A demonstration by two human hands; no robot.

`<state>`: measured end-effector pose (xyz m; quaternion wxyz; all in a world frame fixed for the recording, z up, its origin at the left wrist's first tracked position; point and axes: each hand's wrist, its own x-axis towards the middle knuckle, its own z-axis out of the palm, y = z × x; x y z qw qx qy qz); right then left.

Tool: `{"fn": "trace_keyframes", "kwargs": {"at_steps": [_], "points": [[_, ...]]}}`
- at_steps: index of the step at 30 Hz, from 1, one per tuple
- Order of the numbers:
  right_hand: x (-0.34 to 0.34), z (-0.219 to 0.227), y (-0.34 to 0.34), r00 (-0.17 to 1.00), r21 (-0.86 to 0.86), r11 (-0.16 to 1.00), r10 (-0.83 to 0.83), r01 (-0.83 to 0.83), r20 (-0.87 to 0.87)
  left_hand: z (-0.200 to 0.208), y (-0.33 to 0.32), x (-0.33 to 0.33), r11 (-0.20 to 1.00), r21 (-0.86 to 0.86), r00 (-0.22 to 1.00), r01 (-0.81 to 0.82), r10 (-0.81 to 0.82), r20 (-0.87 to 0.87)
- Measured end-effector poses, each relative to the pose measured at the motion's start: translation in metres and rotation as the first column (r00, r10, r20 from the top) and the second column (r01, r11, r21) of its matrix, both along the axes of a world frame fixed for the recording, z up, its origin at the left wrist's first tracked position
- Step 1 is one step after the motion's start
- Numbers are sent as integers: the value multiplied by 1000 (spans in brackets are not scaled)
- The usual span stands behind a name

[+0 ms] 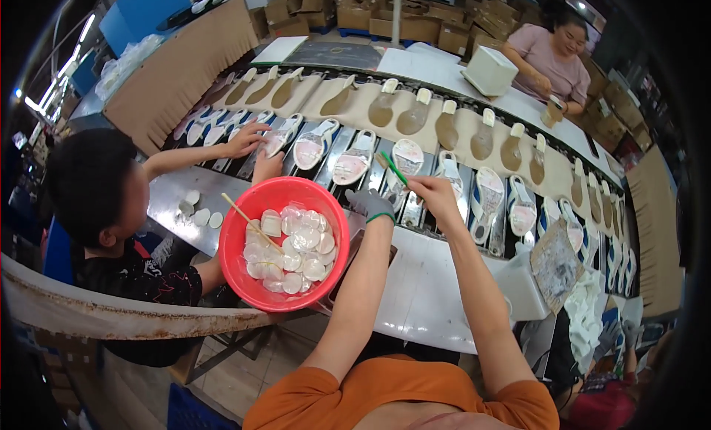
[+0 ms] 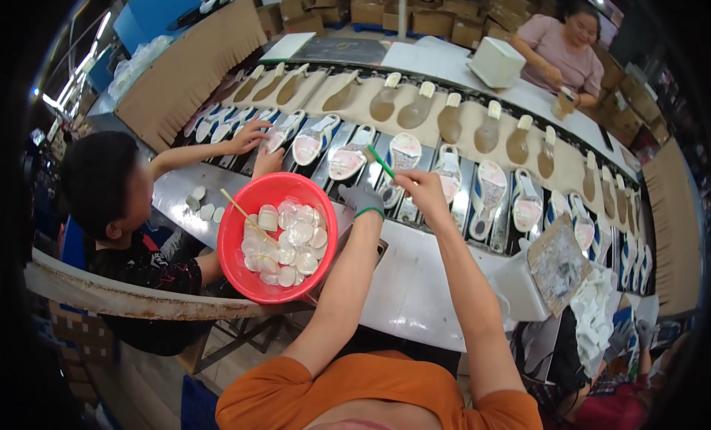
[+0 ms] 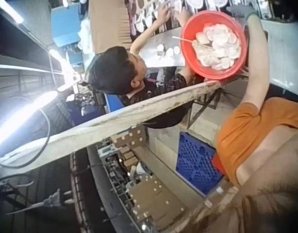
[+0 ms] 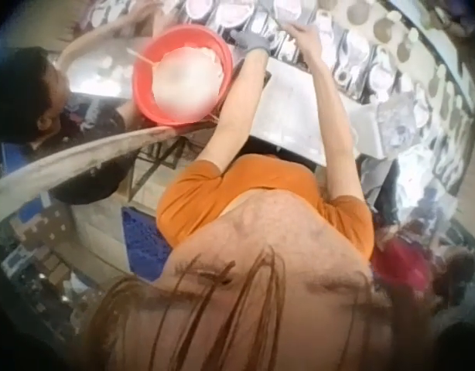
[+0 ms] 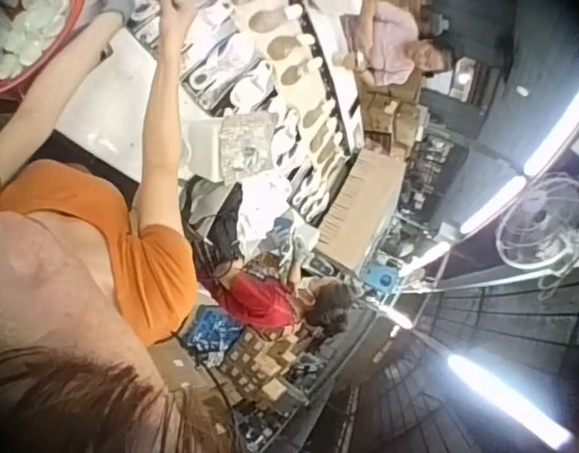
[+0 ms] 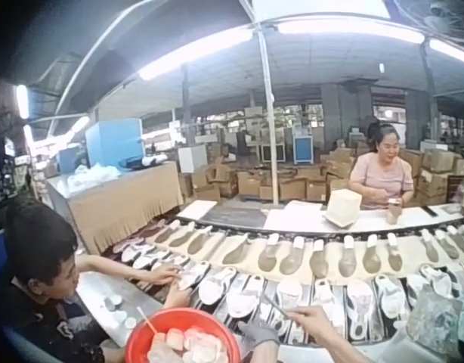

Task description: Applying adhesive to shoe soles at a factory assembly line.

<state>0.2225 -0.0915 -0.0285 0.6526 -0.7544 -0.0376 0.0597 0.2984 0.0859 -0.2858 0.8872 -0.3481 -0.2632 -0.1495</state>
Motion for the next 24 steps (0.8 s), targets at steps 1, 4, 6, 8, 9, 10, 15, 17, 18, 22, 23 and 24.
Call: {"fn": "trace_keyframes", "kwargs": {"at_steps": [1,4,6,8,9,10,15,17,18,22,23,24], "points": [[25,-14,1,1000,-41,999,6,-5,26,7,-16,0,1000,-7,997,-17,17,-70],[90,-49,-14,987,-341,940,74,-21,143,34,-34,-14,993,25,951,-118,120,-284],[104,-51,19,964,-493,869,160,-35,213,40,5,-26,956,129,863,-262,292,-413],[107,-49,47,948,-612,790,227,-44,225,56,26,-30,911,223,752,-347,412,-515],[105,-50,62,942,-606,792,253,-70,222,65,31,-30,888,266,691,-375,459,-558],[104,-51,70,944,-681,728,272,-76,186,78,25,-27,873,301,635,-384,486,-600],[113,-51,61,910,-785,601,225,151,347,138,-37,-7,840,441,353,-316,535,-767],[107,-54,64,873,-808,570,305,152,380,121,-46,6,814,506,223,-285,570,-791],[101,-57,61,855,-837,539,386,97,347,115,-57,21,806,531,161,-261,579,-799],[101,-52,61,841,-809,584,471,-72,265,38,-53,28,760,574,248,-307,646,-722],[110,-47,63,850,-755,646,457,-116,261,27,-54,31,798,433,316,-419,575,-755],[121,-42,72,901,-665,723,395,-184,181,15,-52,30,810,278,388,-516,511,-767]]}}
